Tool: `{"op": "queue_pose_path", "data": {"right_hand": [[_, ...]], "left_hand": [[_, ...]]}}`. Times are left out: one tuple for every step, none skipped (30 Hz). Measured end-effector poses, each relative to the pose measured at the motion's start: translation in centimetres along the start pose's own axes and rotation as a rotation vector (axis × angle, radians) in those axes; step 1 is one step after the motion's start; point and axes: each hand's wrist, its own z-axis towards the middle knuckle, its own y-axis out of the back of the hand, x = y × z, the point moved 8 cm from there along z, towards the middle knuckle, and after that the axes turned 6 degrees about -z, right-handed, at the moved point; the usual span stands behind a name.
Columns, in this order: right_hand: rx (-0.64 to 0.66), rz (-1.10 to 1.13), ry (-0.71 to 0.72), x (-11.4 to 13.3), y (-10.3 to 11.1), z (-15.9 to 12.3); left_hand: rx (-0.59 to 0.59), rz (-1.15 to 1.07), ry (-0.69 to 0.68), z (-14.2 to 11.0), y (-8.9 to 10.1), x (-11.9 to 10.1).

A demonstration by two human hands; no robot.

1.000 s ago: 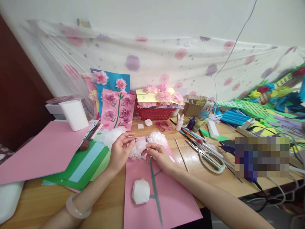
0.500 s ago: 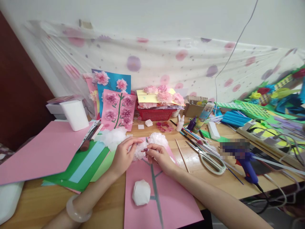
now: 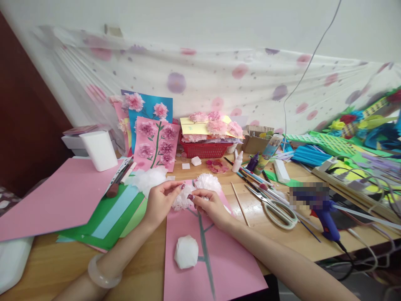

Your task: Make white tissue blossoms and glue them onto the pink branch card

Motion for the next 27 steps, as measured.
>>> {"op": "queue_pose_path", "data": {"right_hand": [[-0.002, -0.010, -0.006, 0.0, 0.0, 0.0], [-0.003, -0.021, -0.010, 0.0, 0.0, -0.1], [-0.003, -0.033, -0.013, 0.0, 0.0, -0.1], [-0.002, -0.045, -0.016, 0.0, 0.0, -0.1], [-0.003, -0.056, -0.017, 0.0, 0.0, -0.1], [-0.004, -0.065, -0.017, 0.0, 0.0, -0.1], [-0.009, -0.072, -0.014, 0.0, 0.0, -0.1], [-0.017, -0.077, -0.008, 0.0, 0.1, -0.1], [-0.025, -0.082, 0.000, 0.1, 0.2, -0.1], [-0.030, -0.085, 0.007, 0.1, 0.2, -0.1], [-0.032, -0.087, 0.013, 0.1, 0.2, -0.1], [-0.030, -0.088, 0.016, 0.2, 0.2, -0.1], [-0.026, -0.088, 0.018, 0.2, 0.2, -0.1], [-0.020, -0.087, 0.018, 0.2, 0.1, -0.1], [-0.015, -0.085, 0.019, 0.2, 0.0, -0.1], [-0.014, -0.078, 0.020, 0.1, 0.0, -0.1], [-0.014, -0.064, 0.020, 0.1, -0.1, -0.1], [-0.009, -0.043, 0.015, 0.0, -0.1, -0.1], [0.001, -0.013, 0.005, -0.1, -0.2, -0.1], [0.017, 0.028, -0.012, -0.2, -0.4, 0.0], [0.035, 0.080, -0.034, -0.3, -0.5, 0.0], [0.064, 0.140, -0.069, -0.5, -0.7, 0.0], [0.098, 0.213, -0.116, -0.8, -0.9, 0.0], [0.132, 0.300, -0.171, -1.0, -1.2, -0.1], [0.161, 0.400, -0.231, -1.3, -1.4, -0.1], [0.184, 0.506, -0.290, -1.4, -1.6, -0.2], [0.195, 0.613, -0.343, -1.5, -1.7, -0.3]], "left_hand": [[-0.024, -0.026, 0.009, 0.1, 0.3, 0.1], [-0.049, -0.049, 0.015, 0.2, 0.5, 0.1], [-0.080, -0.072, 0.020, 0.3, 0.9, 0.1], [-0.118, -0.099, 0.027, 0.5, 1.3, 0.1], [-0.159, -0.138, 0.037, 0.6, 1.7, 0.2], [-0.190, -0.192, 0.055, 0.8, 2.1, 0.3], [-0.198, -0.263, 0.088, 1.0, 2.2, 0.5], [-0.179, -0.341, 0.134, 1.2, 2.1, 0.8], [-0.127, -0.413, 0.194, 1.3, 1.7, 1.1], [-0.049, -0.463, 0.259, 1.2, 1.0, 1.4], [0.036, -0.485, 0.317, 1.0, 0.2, 1.5], [0.113, -0.478, 0.359, 0.7, -0.5, 1.6], [0.173, -0.452, 0.381, 0.4, -1.1, 1.5], [0.214, -0.417, 0.387, 0.0, -1.6, 1.5], [0.235, -0.382, 0.379, -0.2, -1.9, 1.4], [0.233, -0.350, 0.361, -0.3, -1.9, 1.3], [0.215, -0.320, 0.333, -0.2, -1.8, 1.3], [0.185, -0.280, 0.293, 0.1, -1.3, 1.3], [0.138, -0.215, 0.231, 0.6, -0.5, 1.2], [0.081, -0.132, 0.157, 1.2, 0.6, 1.0], [0.024, -0.036, 0.078, 1.9, 1.8, 0.8], [-0.047, 0.087, -0.015, 2.6, 3.2, 0.4], [-0.099, 0.152, -0.061, 3.3, 4.4, 0.3], [-0.141, 0.196, -0.093, 3.8, 5.4, 0.3], [-0.184, 0.243, -0.130, 4.2, 6.3, 0.2], [-0.224, 0.274, -0.157, 4.4, 6.9, 0.1], [-0.256, 0.300, -0.182, 4.3, 7.1, -0.2]]}}
